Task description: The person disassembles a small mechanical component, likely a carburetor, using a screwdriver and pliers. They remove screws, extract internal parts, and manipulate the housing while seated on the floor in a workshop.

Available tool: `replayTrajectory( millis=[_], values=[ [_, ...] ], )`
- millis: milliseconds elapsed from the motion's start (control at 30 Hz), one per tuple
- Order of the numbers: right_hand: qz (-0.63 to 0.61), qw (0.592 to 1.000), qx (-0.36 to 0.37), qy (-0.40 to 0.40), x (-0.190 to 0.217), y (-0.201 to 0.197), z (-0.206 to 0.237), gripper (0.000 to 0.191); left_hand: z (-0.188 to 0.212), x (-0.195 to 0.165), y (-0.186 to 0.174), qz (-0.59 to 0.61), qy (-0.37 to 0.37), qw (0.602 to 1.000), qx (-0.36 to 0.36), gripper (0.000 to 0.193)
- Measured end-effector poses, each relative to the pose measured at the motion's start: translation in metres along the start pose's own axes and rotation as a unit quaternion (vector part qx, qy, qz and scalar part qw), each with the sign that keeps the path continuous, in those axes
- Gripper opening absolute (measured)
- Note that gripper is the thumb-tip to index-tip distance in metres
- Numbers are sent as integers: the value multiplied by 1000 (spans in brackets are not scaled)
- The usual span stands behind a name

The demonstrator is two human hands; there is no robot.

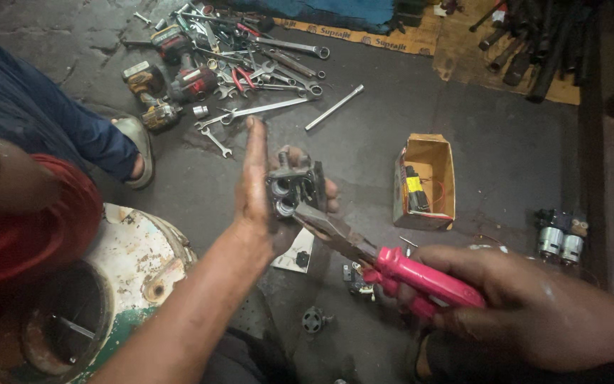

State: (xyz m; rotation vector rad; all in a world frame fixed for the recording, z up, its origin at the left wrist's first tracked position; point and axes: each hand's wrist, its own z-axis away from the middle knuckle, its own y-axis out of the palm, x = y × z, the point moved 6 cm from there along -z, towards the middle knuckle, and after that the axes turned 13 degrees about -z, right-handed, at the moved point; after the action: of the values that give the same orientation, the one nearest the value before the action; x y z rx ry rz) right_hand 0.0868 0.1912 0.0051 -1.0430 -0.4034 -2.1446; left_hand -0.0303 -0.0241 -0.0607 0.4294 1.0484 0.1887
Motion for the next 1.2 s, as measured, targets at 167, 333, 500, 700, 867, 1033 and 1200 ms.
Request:
replayTrajectory(
  millis=[167,333,500,700,867,1033,1200],
  values=[
    [-22,998,26,-48,-4,0,5,31,1,4,-1,15,-17,999,-25,75],
    [-60,998,10,-12,-20,-6,7,18,-3,6,-17,-17,-32,990,-133,65],
    [2,996,-7,-84,-12,-13,6,15,-3,6,-12,-54,-13,995,-79,54],
    [-58,996,-57,23,-28,-17,-11,30,-4,3,-3,5,44,999,2,41],
    [-170,978,-105,60,-42,-23,-15,37,-5,3,-3,17,45,999,-7,33],
    [-219,967,-105,75,-51,-26,-23,41,-2,1,-1,9,57,998,-16,31],
    [-196,978,-60,28,-52,-25,-28,44,4,-4,4,-27,80,996,-7,37]
  ],
)
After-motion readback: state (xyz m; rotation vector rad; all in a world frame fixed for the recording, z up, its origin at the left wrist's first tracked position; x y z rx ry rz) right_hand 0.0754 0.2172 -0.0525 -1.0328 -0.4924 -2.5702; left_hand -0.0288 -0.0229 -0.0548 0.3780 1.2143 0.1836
